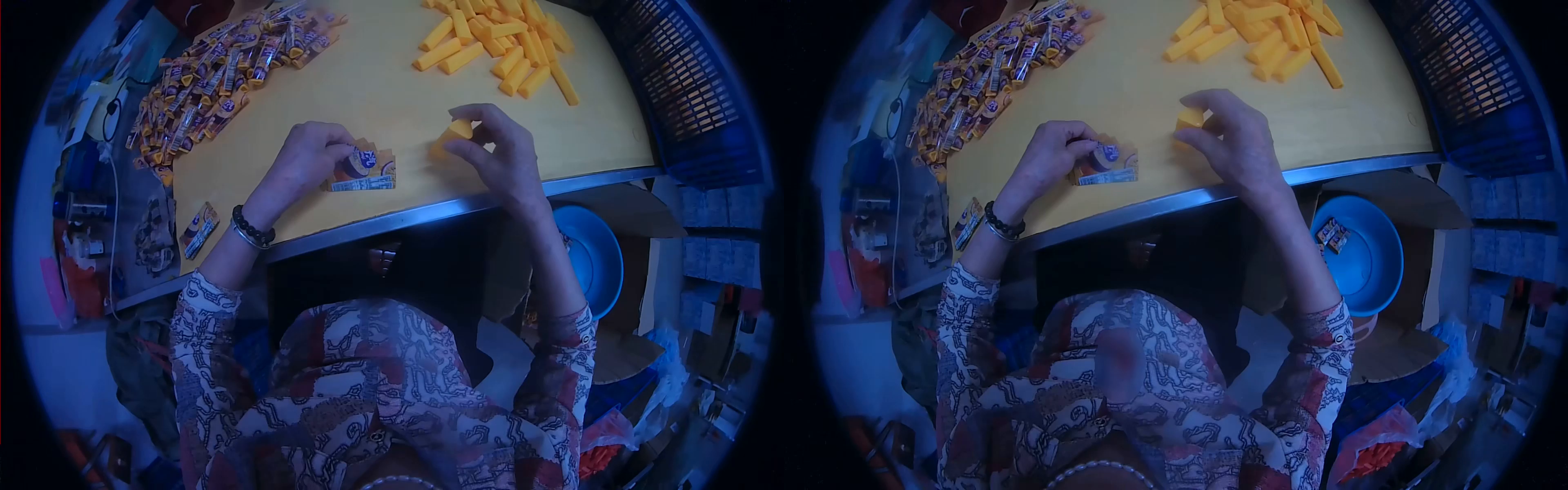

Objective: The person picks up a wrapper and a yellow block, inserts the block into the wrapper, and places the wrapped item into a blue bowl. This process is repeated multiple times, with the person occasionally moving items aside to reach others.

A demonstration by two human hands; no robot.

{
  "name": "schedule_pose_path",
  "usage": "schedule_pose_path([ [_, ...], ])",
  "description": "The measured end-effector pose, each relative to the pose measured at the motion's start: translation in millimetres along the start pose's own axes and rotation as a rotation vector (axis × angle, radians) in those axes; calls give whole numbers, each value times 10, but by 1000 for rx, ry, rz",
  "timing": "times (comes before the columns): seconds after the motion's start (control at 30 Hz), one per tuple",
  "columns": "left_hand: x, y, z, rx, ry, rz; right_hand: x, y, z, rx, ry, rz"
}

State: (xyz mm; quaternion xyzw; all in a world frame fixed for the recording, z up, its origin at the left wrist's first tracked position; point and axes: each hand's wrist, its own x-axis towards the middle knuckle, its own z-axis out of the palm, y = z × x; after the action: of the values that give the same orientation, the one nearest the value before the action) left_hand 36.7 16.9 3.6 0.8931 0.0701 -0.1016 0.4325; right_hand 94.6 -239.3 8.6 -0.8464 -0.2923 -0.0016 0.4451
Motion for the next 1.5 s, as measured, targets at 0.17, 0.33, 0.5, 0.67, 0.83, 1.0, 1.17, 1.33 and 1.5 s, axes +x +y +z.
schedule_pose_path([
  [0.17, 21, -61, -32, 88, -8, 163, 26, -21, 24, 21, -3, -29],
  [0.33, -2, -15, -90, 13, -24, 29, -4, -43, 19, -6, -5, -57],
  [0.5, 17, -62, -106, 169, -38, 18, -28, -110, 23, -47, -2, -92],
  [0.67, 37, -186, -108, 11, 1, 49, -79, -111, 6, -147, 41, -116],
  [0.83, -2, -220, -94, 37, -44, 136, -91, -72, 1, -175, 72, -150],
  [1.0, -28, -164, -141, 118, -74, 46, -118, -117, 22, -202, 65, -140],
  [1.17, -4, -173, -136, 121, -30, 70, -163, -145, 90, -82, 181, -156],
  [1.33, -18, -217, -104, -41, -65, 83, -190, -220, 182, 55, 205, -114],
  [1.5, -28, -201, -146, -165, -140, 14, -208, -246, 301, 212, 166, -78],
])
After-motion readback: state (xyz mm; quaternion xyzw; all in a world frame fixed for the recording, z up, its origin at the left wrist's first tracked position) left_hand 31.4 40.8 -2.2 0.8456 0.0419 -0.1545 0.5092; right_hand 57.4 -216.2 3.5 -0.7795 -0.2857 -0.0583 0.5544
